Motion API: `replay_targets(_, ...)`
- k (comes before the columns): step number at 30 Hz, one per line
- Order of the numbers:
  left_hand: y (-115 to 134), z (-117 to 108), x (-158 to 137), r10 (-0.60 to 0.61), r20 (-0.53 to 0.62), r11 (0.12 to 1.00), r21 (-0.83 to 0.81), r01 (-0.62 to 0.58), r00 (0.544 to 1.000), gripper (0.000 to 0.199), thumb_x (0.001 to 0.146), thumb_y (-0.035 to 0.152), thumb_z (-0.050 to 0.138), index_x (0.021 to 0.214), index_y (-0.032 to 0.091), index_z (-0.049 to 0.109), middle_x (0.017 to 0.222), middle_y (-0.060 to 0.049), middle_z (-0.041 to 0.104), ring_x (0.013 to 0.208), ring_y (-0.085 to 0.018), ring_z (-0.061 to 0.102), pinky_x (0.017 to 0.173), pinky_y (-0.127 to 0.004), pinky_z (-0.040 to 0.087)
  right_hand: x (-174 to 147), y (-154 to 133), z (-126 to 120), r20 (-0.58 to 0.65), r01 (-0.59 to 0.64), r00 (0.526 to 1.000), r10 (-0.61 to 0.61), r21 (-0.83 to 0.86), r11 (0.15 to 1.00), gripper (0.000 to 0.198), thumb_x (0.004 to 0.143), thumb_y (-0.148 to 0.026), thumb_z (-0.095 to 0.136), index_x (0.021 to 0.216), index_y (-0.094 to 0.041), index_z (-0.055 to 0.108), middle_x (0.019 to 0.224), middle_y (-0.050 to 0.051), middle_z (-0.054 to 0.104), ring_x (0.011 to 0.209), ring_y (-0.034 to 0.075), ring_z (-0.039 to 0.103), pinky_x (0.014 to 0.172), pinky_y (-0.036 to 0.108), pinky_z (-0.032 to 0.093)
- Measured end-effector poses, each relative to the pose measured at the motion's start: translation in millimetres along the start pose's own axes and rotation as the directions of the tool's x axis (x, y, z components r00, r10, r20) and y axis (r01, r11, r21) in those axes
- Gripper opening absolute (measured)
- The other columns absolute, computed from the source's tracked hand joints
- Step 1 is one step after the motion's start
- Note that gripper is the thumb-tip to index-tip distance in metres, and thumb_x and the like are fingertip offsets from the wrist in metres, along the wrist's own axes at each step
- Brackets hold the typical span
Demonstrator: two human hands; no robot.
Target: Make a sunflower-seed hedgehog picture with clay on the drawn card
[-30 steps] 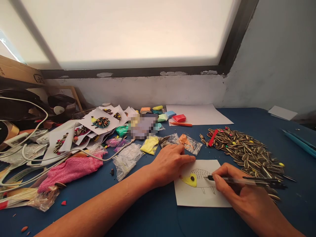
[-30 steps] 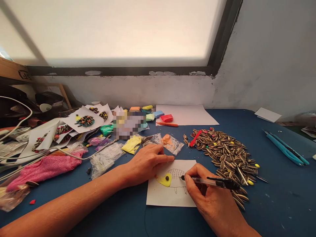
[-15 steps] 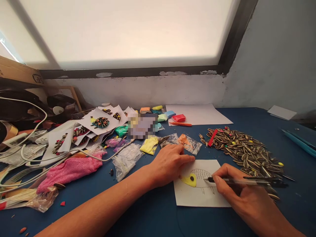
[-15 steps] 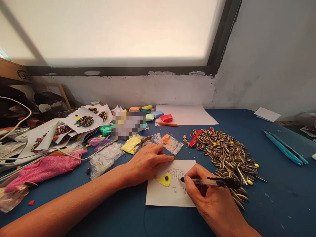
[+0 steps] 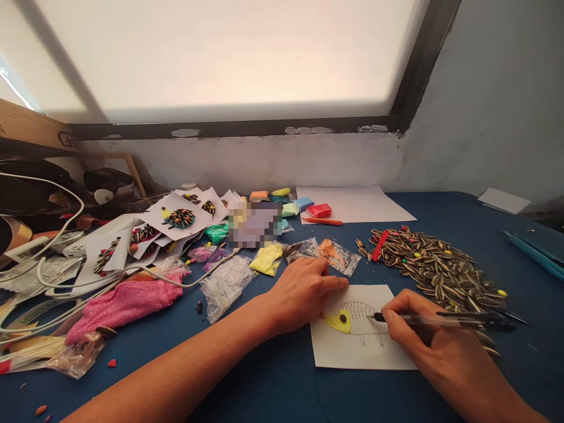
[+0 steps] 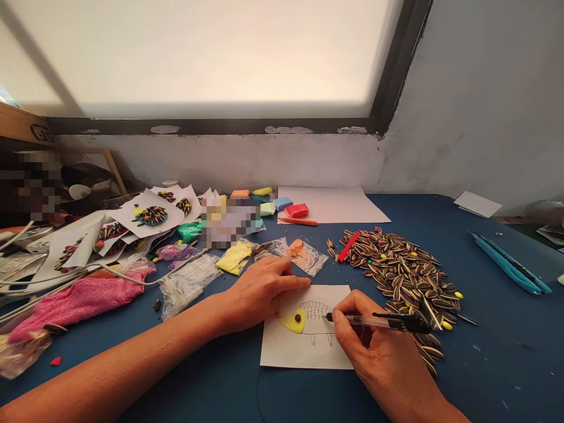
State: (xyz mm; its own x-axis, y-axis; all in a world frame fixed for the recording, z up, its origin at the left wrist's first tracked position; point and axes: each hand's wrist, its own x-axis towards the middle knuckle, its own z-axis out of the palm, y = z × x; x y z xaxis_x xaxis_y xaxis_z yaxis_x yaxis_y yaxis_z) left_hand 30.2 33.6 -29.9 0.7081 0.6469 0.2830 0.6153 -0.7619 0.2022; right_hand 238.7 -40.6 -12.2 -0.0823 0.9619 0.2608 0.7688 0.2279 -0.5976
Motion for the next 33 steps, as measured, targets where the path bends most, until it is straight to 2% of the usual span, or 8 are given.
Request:
replay_targets(7,0.0,0.9,-0.7,0.0,-0.001,1.0,-0.004,0.0,1.0,0.029,0.099,0.022,0.047,0.114,0.029,0.07,0.085,-0.004,0.057,0.072,-0.016,0.048,0.063,-0.028,0.031,3.6,-4.9,-3.7,0.003,0.031,1.0,-0.03,-0.069,0.997,0.024,0.083,-0.035,0.047,0.061,-0.027,0.053,0.042,-0.007,0.046,0.033,0.011,0.045,0.032,0.024,0.031)
replay_targets(14,-0.5,3.0,-1.1,0.01,-0.024,1.0,-0.003,-0.01,1.0,0.029,0.099,0.022,0.046,0.114,0.029,0.07,0.084,-0.003,0.056,0.071,-0.016,0.048,0.063,-0.028,0.031,-2.2,5.7,0.7,-0.001,0.034,0.999,-0.034,-0.077,0.996,0.024,0.085,-0.035,0.047,0.064,-0.027,0.053,0.046,-0.007,0.048,0.036,0.011,0.043,0.034,0.024,0.03)
replay_targets(20,-1.7,3.1,-1.1,0.017,-0.027,1.0,0.0,-0.017,0.999,0.029,0.099,0.023,0.046,0.113,0.029,0.071,0.083,-0.004,0.056,0.071,-0.016,0.048,0.063,-0.028,0.032,0.2,4.3,-3.4,-0.019,0.0,1.0,-0.001,-0.038,0.999,0.025,0.084,-0.036,0.046,0.062,-0.026,0.053,0.049,-0.006,0.054,0.042,0.012,0.05,0.039,0.023,0.035)
replay_targets(27,-0.7,1.6,-0.7,0.011,-0.009,1.0,0.01,-0.011,1.0,0.03,0.099,0.022,0.046,0.114,0.029,0.07,0.083,-0.004,0.055,0.072,-0.016,0.049,0.064,-0.028,0.034,3.4,-0.5,-6.5,-0.008,0.005,1.0,-0.005,-0.057,0.998,0.026,0.082,-0.036,0.047,0.058,-0.026,0.051,0.043,-0.007,0.047,0.034,0.011,0.043,0.034,0.025,0.028)
replay_targets(33,0.1,0.7,-0.5,-0.003,-0.007,1.0,0.003,0.003,1.0,0.029,0.099,0.022,0.047,0.114,0.029,0.071,0.082,-0.004,0.056,0.071,-0.016,0.049,0.064,-0.028,0.034,1.5,4.1,-2.5,-0.01,0.017,1.0,-0.018,-0.069,0.997,0.026,0.084,-0.037,0.046,0.061,-0.026,0.052,0.044,-0.007,0.046,0.036,0.011,0.043,0.035,0.025,0.029)
